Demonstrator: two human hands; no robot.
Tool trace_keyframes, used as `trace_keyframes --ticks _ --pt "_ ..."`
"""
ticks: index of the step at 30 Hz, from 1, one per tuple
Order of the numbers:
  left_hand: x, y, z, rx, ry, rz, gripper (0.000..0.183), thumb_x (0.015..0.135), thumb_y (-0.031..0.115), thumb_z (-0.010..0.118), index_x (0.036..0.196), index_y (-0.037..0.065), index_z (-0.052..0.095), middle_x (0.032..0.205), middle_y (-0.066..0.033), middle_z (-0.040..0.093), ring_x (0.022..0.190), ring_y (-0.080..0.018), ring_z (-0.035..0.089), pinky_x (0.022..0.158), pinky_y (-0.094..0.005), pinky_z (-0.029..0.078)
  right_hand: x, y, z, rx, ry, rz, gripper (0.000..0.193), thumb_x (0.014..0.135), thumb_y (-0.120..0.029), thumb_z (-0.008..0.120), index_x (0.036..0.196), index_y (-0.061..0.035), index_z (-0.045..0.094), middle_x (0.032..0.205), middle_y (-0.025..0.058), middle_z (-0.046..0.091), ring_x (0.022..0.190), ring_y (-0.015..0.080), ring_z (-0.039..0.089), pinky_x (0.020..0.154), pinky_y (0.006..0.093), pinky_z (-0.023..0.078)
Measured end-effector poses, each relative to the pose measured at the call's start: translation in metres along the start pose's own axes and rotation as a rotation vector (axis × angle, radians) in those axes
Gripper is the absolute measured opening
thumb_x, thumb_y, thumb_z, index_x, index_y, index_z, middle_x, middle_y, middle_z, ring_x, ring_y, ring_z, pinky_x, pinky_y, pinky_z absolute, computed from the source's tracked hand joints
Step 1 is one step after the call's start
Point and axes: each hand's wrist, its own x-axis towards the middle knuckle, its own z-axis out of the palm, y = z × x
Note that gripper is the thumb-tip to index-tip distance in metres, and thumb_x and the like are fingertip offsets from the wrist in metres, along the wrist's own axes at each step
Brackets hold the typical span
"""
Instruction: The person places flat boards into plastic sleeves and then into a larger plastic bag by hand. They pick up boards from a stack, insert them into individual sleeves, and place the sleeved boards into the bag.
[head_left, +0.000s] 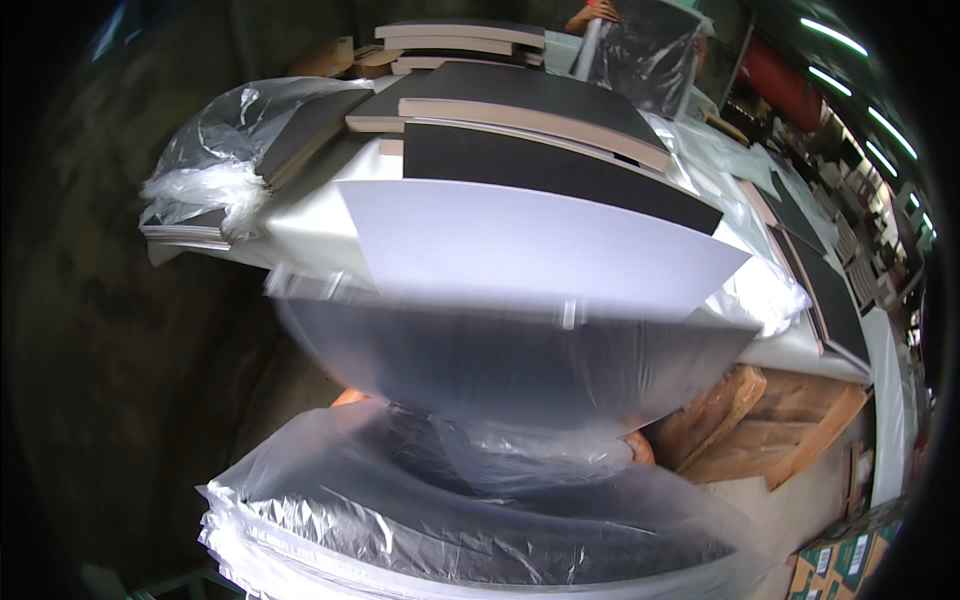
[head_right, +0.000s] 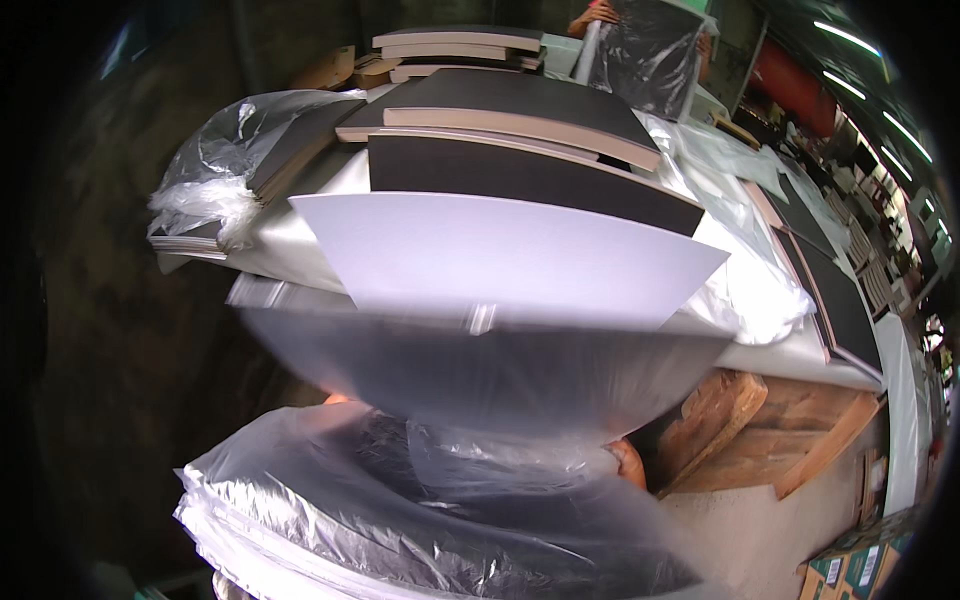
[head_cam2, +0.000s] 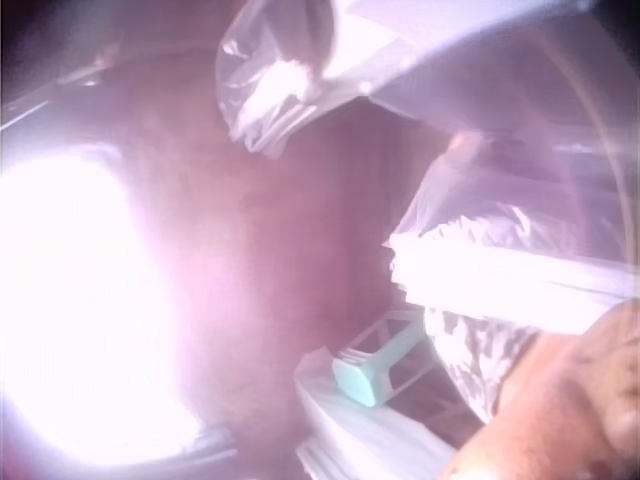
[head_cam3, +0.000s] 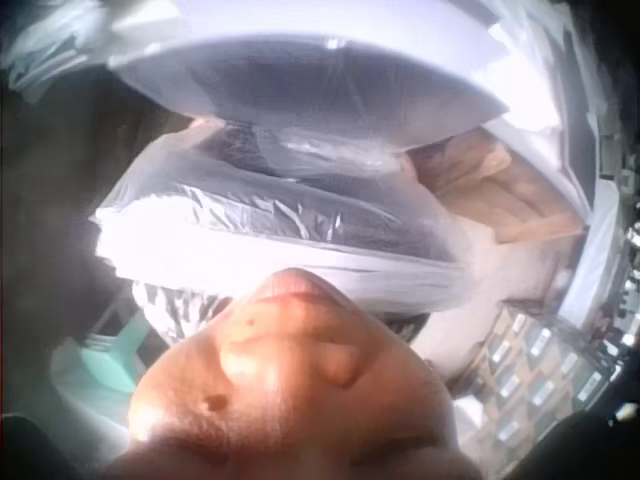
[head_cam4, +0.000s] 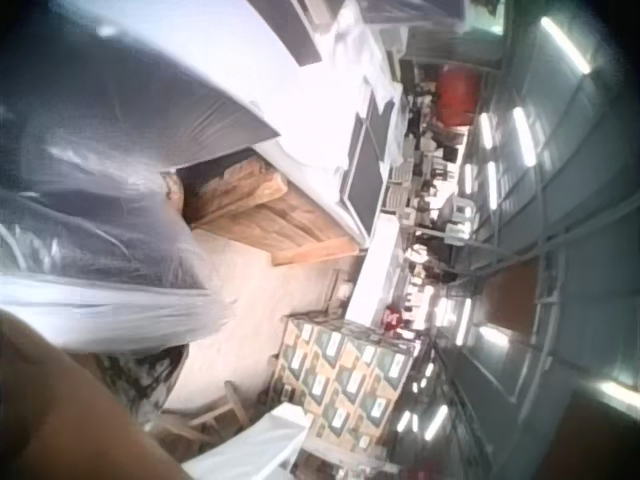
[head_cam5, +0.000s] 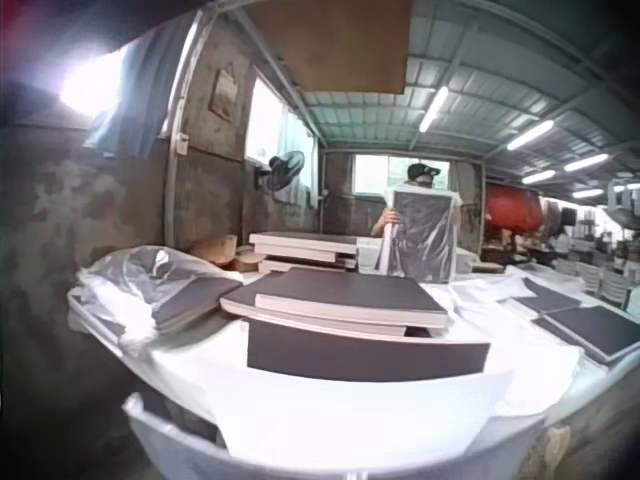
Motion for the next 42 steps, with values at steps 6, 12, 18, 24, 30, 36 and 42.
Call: trace_keyframes --ticks 6,12,18,24,30,36,42 --pt "0.044 -0.005 0.001 -0.465 0.089 -0.175 0.031 0.078 0.037 0.062 0.085 0.008 0.053 0.073 -0.0039 0.051 0.067 -0.015 0.052 0.061 -0.028 0.043 0.04 0.013 0.021 -0.65 0.152 0.095 0.018 0.077 -0.017 0.057 0.089 -0.0039 0.056 0.076 0.0083 0.06 0.068 0.0196 0.059 0.062 0.033 0.048" --pt "0.009 -0.052 0.021 -0.448 -0.052 -0.385 0.033 0.076 0.036 0.064 0.085 0.007 0.052 0.073 -0.0044 0.05 0.069 -0.0147 0.051 0.061 -0.0275 0.043 0.054 0.012 0.041 -0.674 0.175 0.005 0.017 0.075 -0.016 0.058 0.087 -0.0038 0.057 0.075 0.008 0.06 0.067 0.0194 0.059 0.061 0.0327 0.048" --pt "0.0 -0.074 0.023 -0.378 -0.125 -0.486 0.035 0.074 0.035 0.067 0.085 0.006 0.051 0.072 -0.0049 0.048 0.07 -0.0144 0.05 0.061 -0.0271 0.042 0.057 0.012 0.053 -0.714 0.178 -0.014 0.016 0.074 -0.015 0.059 0.084 -0.0036 0.057 0.074 0.0077 0.06 0.066 0.0193 0.059 0.061 0.0324 0.048" --pt "0.011 -0.109 0.023 -0.239 -0.197 -0.564 0.038 0.072 0.034 0.07 0.085 0.005 0.05 0.072 -0.0053 0.047 0.072 -0.0142 0.05 0.061 -0.0267 0.042 0.065 0.013 0.06 -0.798 0.172 -0.006 0.015 0.072 -0.014 0.059 0.082 -0.0035 0.058 0.073 0.0074 0.06 0.065 0.0191 0.059 0.06 0.0321 0.047" --pt "0.068 -0.154 0.003 0.423 -0.057 -0.561 0.04 0.07 0.033 0.072 0.085 0.004 0.049 0.072 -0.0058 0.045 0.073 -0.0139 0.049 0.061 -0.0263 0.042 0.074 0.014 0.062 -0.907 0.171 0.001 0.014 0.07 -0.013 0.06 0.08 -0.0034 0.058 0.071 0.007 0.06 0.065 0.0189 0.059 0.06 0.0317 0.047" --pt "0.11 0.032 0.009 0.004 0.518 0.339 0.042 0.072 0.036 0.069 0.082 0.003 0.046 0.071 -0.0055 0.045 0.069 -0.0136 0.047 0.061 -0.0252 0.042 0.082 0.02 0.057 -1.028 0.224 0.028 0.013 0.069 -0.012 0.061 0.078 -0.0033 0.059 0.07 0.0067 0.06 0.064 0.0188 0.059 0.059 0.0314 0.047" --pt "0.079 0.106 0.014 -0.51 -1.01 0.007 0.07 0.07 0.038 0.068 0.117 -0.009 0.046 0.115 -0.0145 0.051 0.101 -0.0177 0.048 0.086 -0.0251 0.036 0.051 -0.053 -0.047 -0.94 0.837 -0.466 0.013 0.064 -0.009 0.066 0.074 -0.004 0.058 0.066 0.0067 0.06 0.062 0.0196 0.058 0.059 0.0323 0.046"
